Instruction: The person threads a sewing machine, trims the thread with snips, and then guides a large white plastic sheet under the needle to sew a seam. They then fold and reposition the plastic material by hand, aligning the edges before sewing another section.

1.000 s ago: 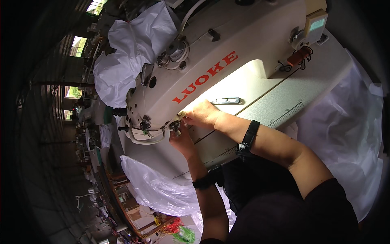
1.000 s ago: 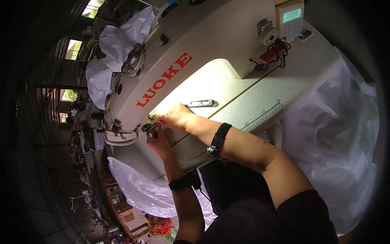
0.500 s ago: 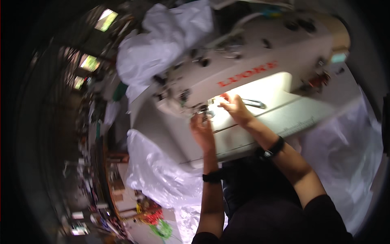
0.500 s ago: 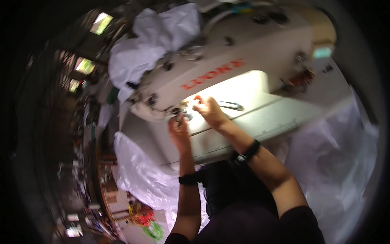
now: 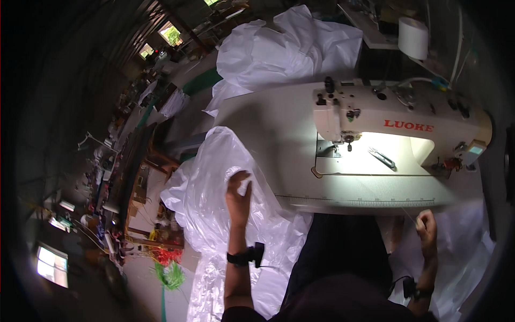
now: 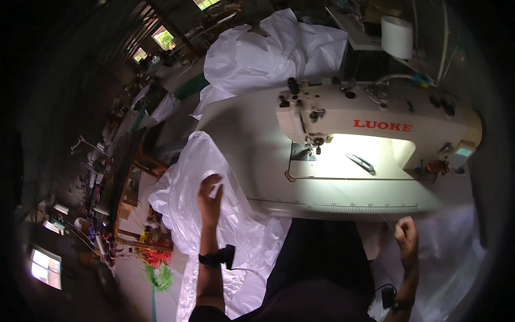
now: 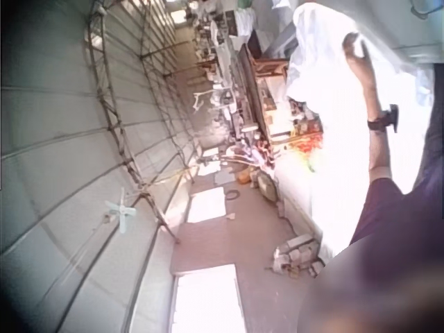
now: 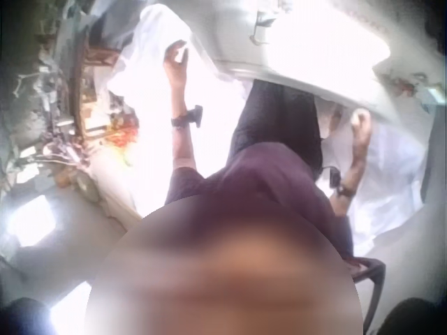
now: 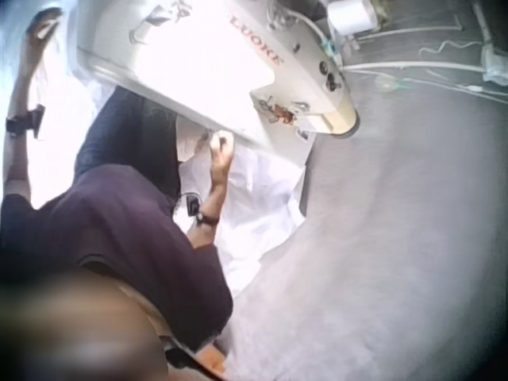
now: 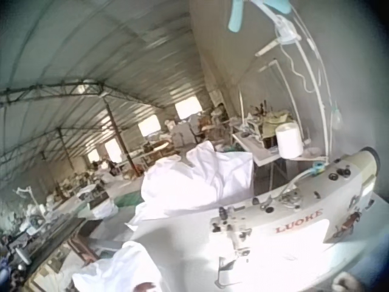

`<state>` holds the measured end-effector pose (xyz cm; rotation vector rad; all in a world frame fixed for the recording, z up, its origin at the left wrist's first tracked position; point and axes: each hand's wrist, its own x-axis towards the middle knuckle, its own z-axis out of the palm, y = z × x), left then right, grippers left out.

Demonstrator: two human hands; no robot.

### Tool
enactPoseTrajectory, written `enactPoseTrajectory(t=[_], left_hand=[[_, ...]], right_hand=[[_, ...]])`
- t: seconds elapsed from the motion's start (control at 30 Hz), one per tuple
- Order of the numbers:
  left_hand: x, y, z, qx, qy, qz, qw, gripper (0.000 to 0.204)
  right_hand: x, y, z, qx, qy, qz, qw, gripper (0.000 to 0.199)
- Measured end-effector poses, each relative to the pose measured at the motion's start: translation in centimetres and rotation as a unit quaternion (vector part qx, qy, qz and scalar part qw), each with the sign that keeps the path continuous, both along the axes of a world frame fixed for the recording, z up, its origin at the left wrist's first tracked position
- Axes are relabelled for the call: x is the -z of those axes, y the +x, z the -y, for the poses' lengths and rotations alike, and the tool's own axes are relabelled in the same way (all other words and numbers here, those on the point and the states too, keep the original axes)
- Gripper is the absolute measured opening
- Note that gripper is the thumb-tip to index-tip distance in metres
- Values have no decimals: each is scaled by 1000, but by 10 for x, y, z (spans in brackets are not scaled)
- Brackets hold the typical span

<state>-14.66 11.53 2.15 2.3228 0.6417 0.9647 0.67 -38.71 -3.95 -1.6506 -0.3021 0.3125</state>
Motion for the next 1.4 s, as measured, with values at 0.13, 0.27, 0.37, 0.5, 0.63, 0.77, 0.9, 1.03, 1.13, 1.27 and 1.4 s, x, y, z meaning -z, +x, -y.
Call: enactPoseTrajectory(t=[0.13, 0.27, 0.37, 0.5, 0.63, 0.77, 0.9, 1.03, 1.13, 1.27, 1.4], left_hand=[[-2, -9, -65, -31, 73, 38, 996, 22], [1, 29, -101, -9, 101, 65, 993, 23], [3, 64, -123, 15, 296, 19, 955, 28], [5, 87, -140, 82, 339, -94, 932, 27], [5, 74, -135, 124, 284, -137, 941, 17], [5, 47, -111, 120, 194, -18, 974, 18], [10, 40, -67, 216, 260, 75, 938, 24], [36, 61, -14, 316, 256, 78, 910, 27], [55, 80, 0, 336, 204, 46, 918, 31], [65, 94, 6, 319, 63, 19, 946, 46], [61, 100, 17, 291, -45, 13, 956, 59]], right_hand=[[-19, -23, -3, 79, -381, 74, 918, 8], [-37, -14, -111, -22, -223, 332, 916, 13], [-43, 0, -231, -178, -106, 307, 929, 20], [-45, 19, -377, -240, -40, 375, 894, 28], [-44, 14, -462, -218, -30, 385, 896, 25], [-50, 3, -454, -235, -180, 492, 819, 19], [-57, -16, -365, -178, -157, 628, 741, 24], [-67, -31, -261, -239, -204, 607, 730, 30], [-73, -62, -197, -238, -87, 596, 762, 36], [-75, -87, -140, -228, -104, 478, 842, 23], [-54, -52, -145, -64, -308, 508, 802, 27]])
